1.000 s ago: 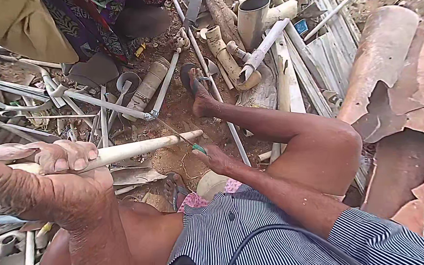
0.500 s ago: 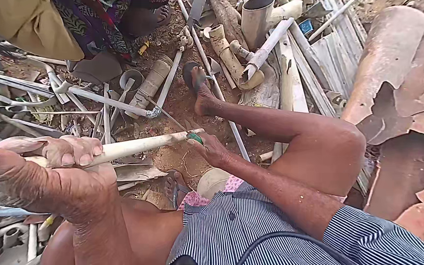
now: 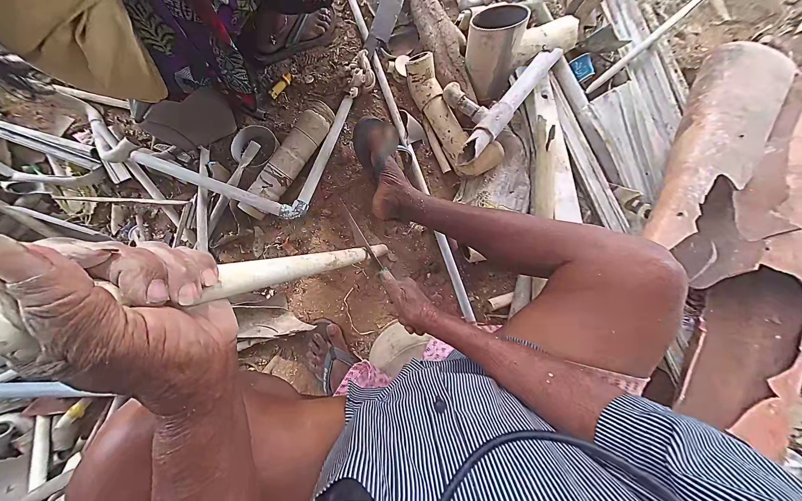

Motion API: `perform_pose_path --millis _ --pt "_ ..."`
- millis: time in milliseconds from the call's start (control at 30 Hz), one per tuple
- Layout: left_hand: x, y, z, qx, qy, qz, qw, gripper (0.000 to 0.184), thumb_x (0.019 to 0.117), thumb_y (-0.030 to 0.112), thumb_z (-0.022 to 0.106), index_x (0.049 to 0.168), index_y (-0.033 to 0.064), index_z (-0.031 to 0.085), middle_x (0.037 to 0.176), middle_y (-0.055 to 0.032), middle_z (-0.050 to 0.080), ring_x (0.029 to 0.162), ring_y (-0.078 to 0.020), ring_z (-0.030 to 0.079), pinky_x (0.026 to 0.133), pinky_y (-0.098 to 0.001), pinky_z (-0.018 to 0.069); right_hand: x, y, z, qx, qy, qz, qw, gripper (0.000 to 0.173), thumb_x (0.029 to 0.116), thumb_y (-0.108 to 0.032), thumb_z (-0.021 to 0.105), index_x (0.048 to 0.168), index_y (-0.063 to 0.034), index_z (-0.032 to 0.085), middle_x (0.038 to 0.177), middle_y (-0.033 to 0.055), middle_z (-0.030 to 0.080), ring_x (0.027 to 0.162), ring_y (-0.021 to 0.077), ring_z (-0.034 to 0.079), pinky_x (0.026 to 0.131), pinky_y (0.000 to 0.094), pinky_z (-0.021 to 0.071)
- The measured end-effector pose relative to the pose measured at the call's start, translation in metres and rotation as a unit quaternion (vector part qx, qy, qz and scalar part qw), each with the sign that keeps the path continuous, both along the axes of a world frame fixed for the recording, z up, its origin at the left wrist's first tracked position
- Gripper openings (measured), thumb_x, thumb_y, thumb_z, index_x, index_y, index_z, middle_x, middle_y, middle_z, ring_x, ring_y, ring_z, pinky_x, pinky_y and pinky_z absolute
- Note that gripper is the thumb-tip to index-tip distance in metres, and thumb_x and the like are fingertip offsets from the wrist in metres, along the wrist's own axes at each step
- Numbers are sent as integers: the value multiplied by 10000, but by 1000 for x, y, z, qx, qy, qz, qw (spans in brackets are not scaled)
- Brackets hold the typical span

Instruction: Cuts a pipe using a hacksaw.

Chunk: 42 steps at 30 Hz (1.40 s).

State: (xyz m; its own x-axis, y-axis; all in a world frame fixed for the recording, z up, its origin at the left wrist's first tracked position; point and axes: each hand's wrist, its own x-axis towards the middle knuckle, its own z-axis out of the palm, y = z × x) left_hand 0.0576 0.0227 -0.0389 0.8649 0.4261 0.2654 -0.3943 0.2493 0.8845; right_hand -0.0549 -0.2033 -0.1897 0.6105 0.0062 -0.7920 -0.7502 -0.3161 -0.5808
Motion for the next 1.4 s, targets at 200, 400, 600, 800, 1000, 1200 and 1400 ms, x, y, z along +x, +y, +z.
perform_pose_path --millis 200,400,600,800,1000,1200,1400 --pt "-4 -7 2 10 -6 -12 1000 426 1123 250 181 794 177 441 501 63 371 401 -103 444 441 -243 480 4 -16 12 -18 85 27 996 599 1111 -520 184 851 -62 469 590 30 393 413 150 398 425 297 399" --pt "-10 -8 2 18 -4 0 1000 436 1117 240 143 814 157 446 526 52 375 408 -104 432 427 -235 453 -15 -6 26 22 67 15 997 509 1127 -445 197 919 -70 471 578 13 384 405 128 408 413 279 411" --pt "1 -11 5 -5 13 34 999 398 1128 214 241 788 164 443 527 52 372 411 -107 426 442 -255 473 6 -9 13 -42 55 28 997 540 1135 -417 218 884 -32 503 636 36 398 470 148 418 486 308 423" --pt "-9 -6 4 28 17 19 999 403 1118 225 178 821 163 443 514 62 365 407 -97 440 447 -238 476 -11 -20 63 -1 82 71 994 508 1136 -394 238 893 -31 498 624 21 373 468 128 399 488 280 406" --pt "-5 -16 6 8 -20 -29 999 370 1097 163 208 821 154 453 509 54 373 395 -102 425 414 -236 452 41 -12 10 -73 35 97 992 566 1138 -403 202 1020 32 545 832 118 475 676 209 502 663 376 462" --pt "-9 -10 3 32 -4 -10 999 358 1099 177 185 855 160 446 526 70 369 413 -80 428 435 -207 445 5 -24 48 -72 40 162 983 529 1138 -380 228 960 5 546 757 83 454 617 197 493 624 366 455" --pt "-10 -20 8 38 -6 -26 999 321 1079 134 211 867 142 452 518 59 371 409 -94 435 424 -224 447 8 -17 1 -70 35 119 990 582 1138 -385 215 1015 57 574 815 152 544 679 259 564 694 433 491"
